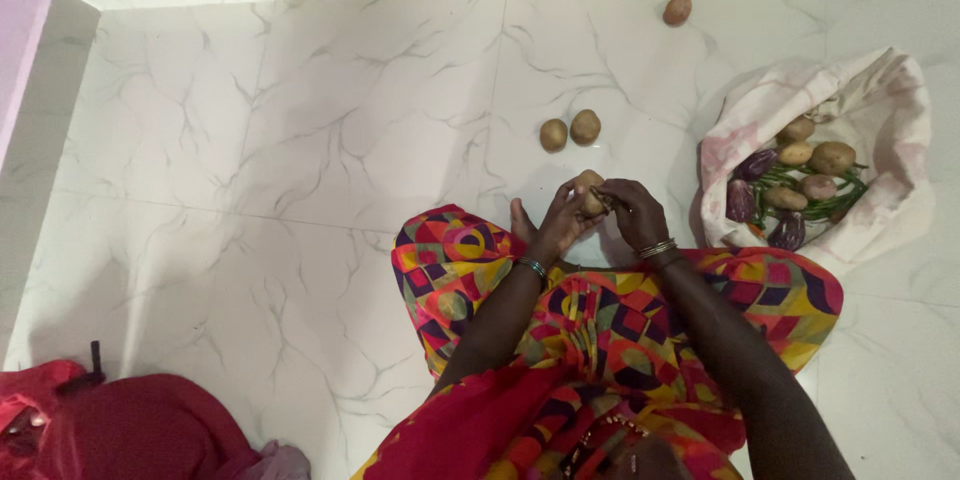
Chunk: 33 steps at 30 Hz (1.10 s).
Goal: The person sits on the floor and peels potatoes one by one using a small knife. They place the peeled potatoes on the floor and continue peeling more from a cloth bag containing various vegetables.
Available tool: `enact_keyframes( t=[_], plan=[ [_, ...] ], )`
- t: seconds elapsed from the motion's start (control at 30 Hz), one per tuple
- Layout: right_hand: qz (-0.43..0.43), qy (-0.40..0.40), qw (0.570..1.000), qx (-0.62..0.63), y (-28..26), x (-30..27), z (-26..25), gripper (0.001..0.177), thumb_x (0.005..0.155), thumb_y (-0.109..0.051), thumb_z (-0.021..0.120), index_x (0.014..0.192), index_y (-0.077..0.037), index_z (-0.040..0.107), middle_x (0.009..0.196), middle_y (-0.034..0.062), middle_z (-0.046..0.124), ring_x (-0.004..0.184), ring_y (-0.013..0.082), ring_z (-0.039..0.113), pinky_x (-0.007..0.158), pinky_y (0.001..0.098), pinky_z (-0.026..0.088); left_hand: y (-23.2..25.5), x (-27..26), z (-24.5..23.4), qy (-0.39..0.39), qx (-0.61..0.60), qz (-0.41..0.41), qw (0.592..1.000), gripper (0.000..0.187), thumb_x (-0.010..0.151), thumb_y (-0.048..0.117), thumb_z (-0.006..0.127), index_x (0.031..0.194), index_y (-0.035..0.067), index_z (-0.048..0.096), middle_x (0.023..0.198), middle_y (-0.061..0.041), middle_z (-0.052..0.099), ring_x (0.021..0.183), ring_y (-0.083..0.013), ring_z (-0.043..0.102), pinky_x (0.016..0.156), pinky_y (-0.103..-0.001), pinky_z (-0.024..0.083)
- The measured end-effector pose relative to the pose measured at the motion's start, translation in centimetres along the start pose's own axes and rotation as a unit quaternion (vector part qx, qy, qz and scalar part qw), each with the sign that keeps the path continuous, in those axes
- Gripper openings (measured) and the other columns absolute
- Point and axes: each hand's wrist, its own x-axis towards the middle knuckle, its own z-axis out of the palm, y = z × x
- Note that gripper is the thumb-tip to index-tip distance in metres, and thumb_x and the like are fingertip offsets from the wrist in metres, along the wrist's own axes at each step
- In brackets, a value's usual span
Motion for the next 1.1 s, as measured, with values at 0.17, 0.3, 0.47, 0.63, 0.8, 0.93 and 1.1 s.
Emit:
enact_keyframes(
  t=[0.17, 0.3, 0.47, 0.63, 0.8, 0.93, 1.1],
  plan=[
    [0.028, 0.048, 0.998, 0.033, 0.1, 0.8, -0.8, 0.026, 0.095, 0.003, 0.068, 0.117, -0.01, 0.076, 0.11, 0.0111, 0.073, 0.101, 0.0283, 0.07, 0.085, 0.0362, 0.057, -0.4, 0.2, -0.3, -0.049, 0.007, -0.026, 0.998, 0.064, 0.101, 0.034, 0.065, 0.152, 0.013, 0.032, 0.137, -0.022, 0.052, 0.114, -0.0356, 0.064, 0.093, -0.046, 0.058],
    [0.037, 0.075, 0.996, 0.001, 1.1, 1.0, -1.3, 0.025, 0.096, 0.001, 0.071, 0.117, -0.01, 0.078, 0.108, 0.0109, 0.073, 0.098, 0.0284, 0.07, 0.085, 0.038, 0.057, -1.8, -0.2, -0.3, -0.078, 0.037, -0.04, 0.995, 0.062, 0.104, 0.031, 0.066, 0.154, 0.01, 0.035, 0.139, -0.022, 0.052, 0.118, -0.0309, 0.062, 0.097, -0.044, 0.056],
    [0.106, 0.071, 0.99, 0.063, 1.5, 0.9, -0.8, 0.026, 0.094, 0.003, 0.068, 0.112, -0.013, 0.078, 0.114, 0.0123, 0.069, 0.095, 0.025, 0.071, 0.077, 0.0345, 0.061, -2.1, 0.3, -0.2, -0.064, 0.011, -0.041, 0.997, 0.064, 0.104, 0.034, 0.065, 0.153, 0.008, 0.034, 0.14, -0.019, 0.052, 0.124, -0.0305, 0.06, 0.101, -0.045, 0.055],
    [0.028, 0.035, 0.998, 0.043, 1.8, 0.5, 0.1, 0.03, 0.089, 0.006, 0.073, 0.112, -0.012, 0.079, 0.117, 0.0122, 0.071, 0.106, 0.0247, 0.071, 0.084, 0.0349, 0.061, -1.1, 0.9, -0.7, -0.014, -0.053, 0.004, 0.998, 0.067, 0.1, 0.037, 0.065, 0.152, 0.011, 0.031, 0.14, -0.018, 0.051, 0.124, -0.0329, 0.059, 0.104, -0.047, 0.053],
    [-0.014, 0.023, 0.998, 0.051, 1.4, 0.4, 0.2, 0.027, 0.089, 0.001, 0.075, 0.113, -0.01, 0.076, 0.119, 0.0117, 0.07, 0.109, 0.023, 0.07, 0.085, 0.0344, 0.062, -0.6, 0.7, -0.6, -0.004, -0.099, 0.008, 0.995, 0.073, 0.099, 0.042, 0.066, 0.154, 0.012, 0.029, 0.142, -0.021, 0.048, 0.126, -0.0355, 0.058, 0.107, -0.047, 0.053],
    [-0.015, 0.015, 0.996, 0.085, 1.2, 0.4, -0.1, 0.027, 0.087, -0.007, 0.079, 0.113, -0.006, 0.072, 0.123, 0.014, 0.065, 0.107, 0.0218, 0.07, 0.084, 0.0327, 0.063, -0.5, 0.4, 0.0, 0.003, -0.085, 0.0, 0.996, 0.074, 0.098, 0.037, 0.068, 0.154, 0.012, 0.026, 0.145, -0.02, 0.044, 0.128, -0.0339, 0.057, 0.111, -0.049, 0.053],
    [0.068, 0.054, 0.993, 0.085, 1.5, 0.6, -0.1, 0.016, 0.095, -0.013, 0.079, 0.108, -0.006, 0.073, 0.114, 0.0104, 0.073, 0.093, 0.0182, 0.071, 0.079, 0.0307, 0.06, -0.7, 0.0, 0.4, -0.052, -0.078, -0.013, 0.996, 0.075, 0.099, 0.033, 0.07, 0.154, 0.007, 0.028, 0.144, -0.025, 0.045, 0.127, -0.0369, 0.06, 0.108, -0.049, 0.055]
  ],
)
